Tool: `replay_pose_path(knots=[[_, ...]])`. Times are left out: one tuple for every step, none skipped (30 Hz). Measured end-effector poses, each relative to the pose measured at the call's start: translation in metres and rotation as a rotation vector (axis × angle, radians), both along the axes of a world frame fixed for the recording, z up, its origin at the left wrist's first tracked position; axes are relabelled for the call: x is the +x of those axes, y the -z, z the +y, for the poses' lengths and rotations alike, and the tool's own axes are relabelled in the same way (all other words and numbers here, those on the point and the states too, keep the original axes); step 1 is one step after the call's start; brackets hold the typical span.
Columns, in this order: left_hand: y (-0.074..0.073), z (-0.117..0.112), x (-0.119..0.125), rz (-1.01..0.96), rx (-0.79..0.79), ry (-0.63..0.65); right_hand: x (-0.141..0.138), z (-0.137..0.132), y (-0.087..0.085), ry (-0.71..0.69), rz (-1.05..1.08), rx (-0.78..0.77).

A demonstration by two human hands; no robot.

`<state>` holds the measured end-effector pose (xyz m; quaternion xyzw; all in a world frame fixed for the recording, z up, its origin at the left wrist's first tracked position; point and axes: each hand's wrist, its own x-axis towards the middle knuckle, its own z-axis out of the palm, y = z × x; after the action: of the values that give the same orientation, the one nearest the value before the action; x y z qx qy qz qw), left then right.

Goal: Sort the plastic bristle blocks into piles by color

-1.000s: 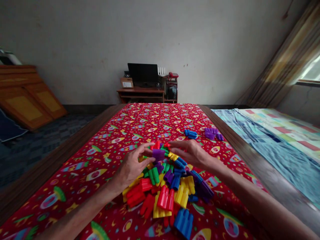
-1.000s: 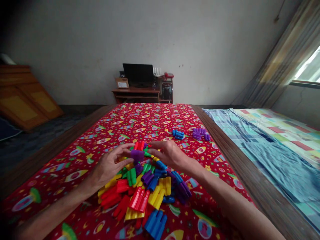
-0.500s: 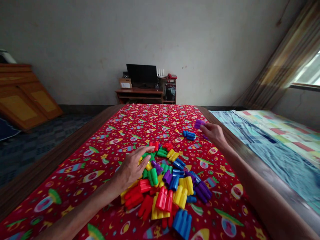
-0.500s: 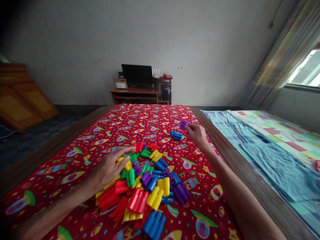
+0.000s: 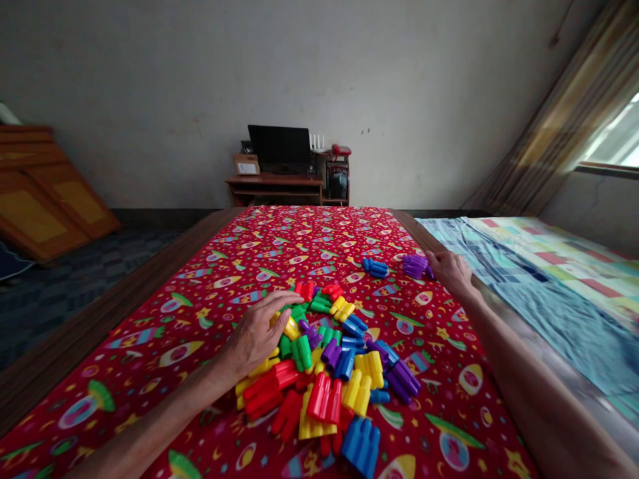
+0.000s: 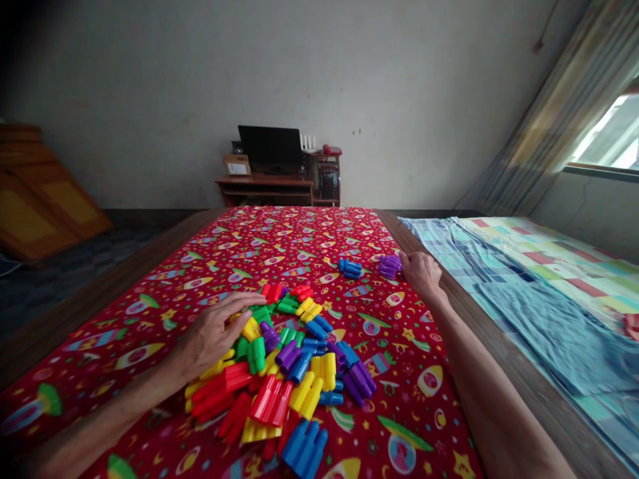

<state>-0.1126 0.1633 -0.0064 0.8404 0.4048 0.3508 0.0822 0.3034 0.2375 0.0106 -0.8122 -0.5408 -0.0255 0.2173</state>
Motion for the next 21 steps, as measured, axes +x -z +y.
replay_pose_path(knots=[[0.0, 0.001, -0.001, 0.0, -0.007, -0.018, -0.006, -0.002, -0.005, -0.048, -0.03, 0.047], [0.001, 0.002, -0.002, -0.001, -0.014, -0.038, -0.014, -0.004, -0.009, -0.123, -0.05, 0.097], [0.002, 0.004, -0.003, -0.001, -0.022, -0.056, -0.025, -0.007, -0.013, -0.225, -0.059, 0.138], [0.004, 0.005, -0.004, 0.002, -0.033, -0.07, -0.038, -0.01, -0.016, -0.343, -0.05, 0.164], [0.006, 0.006, -0.005, 0.01, -0.05, -0.076, -0.053, -0.014, -0.017, -0.473, -0.025, 0.175], [0.008, 0.007, -0.006, 0.022, -0.073, -0.072, -0.07, -0.019, -0.016, -0.605, 0.013, 0.175], [0.01, 0.007, -0.008, 0.039, -0.107, -0.059, -0.087, -0.024, -0.014, -0.731, 0.059, 0.17], [0.011, 0.008, -0.009, 0.059, -0.15, -0.041, -0.104, -0.03, -0.009, -0.854, 0.102, 0.156], [0.013, 0.008, -0.01, 0.077, -0.193, -0.022, -0.12, -0.035, -0.004, -0.954, 0.13, 0.15], [0.014, 0.008, -0.011, 0.089, -0.227, -0.006, -0.134, -0.04, 0.002, -1.044, 0.136, 0.134], [0.014, 0.008, -0.012, 0.097, -0.25, 0.005, -0.146, -0.045, 0.008, -1.116, 0.132, 0.111], [0.014, 0.008, -0.012, 0.097, -0.257, 0.013, -0.154, -0.048, 0.013, -1.165, 0.122, 0.085], [0.013, 0.009, -0.012, 0.088, -0.248, 0.023, -0.16, -0.05, 0.017, -1.2, 0.116, 0.054], [0.012, 0.01, -0.012, 0.073, -0.234, 0.036, -0.163, -0.051, 0.02, -1.215, 0.127, 0.026], [0.011, 0.011, -0.012, 0.052, -0.222, 0.05, -0.164, -0.051, 0.022, -1.211, 0.156, 0.005], [0.01, 0.012, -0.012, 0.023, -0.21, 0.057, -0.163, -0.05, 0.022, -1.192, 0.198, -0.009], [0.009, 0.013, -0.013, -0.006, -0.203, 0.054, -0.162, -0.049, 0.022, -1.164, 0.243, -0.015], [0.009, 0.014, -0.013, -0.03, -0.198, 0.038, -0.16, -0.047, 0.021, -1.135, 0.282, -0.015], [0.01, 0.016, -0.014, -0.051, -0.192, 0.01, -0.158, -0.045, 0.021, -1.107, 0.308, -0.009], [0.011, 0.018, -0.016, -0.077, -0.183, -0.023, -0.156, -0.043, 0.02, -1.082, 0.321, 0.003], [0.012, 0.02, -0.017, -0.104, -0.175, -0.047, -0.156, -0.042, 0.02, -1.065, 0.321, 0.01]])
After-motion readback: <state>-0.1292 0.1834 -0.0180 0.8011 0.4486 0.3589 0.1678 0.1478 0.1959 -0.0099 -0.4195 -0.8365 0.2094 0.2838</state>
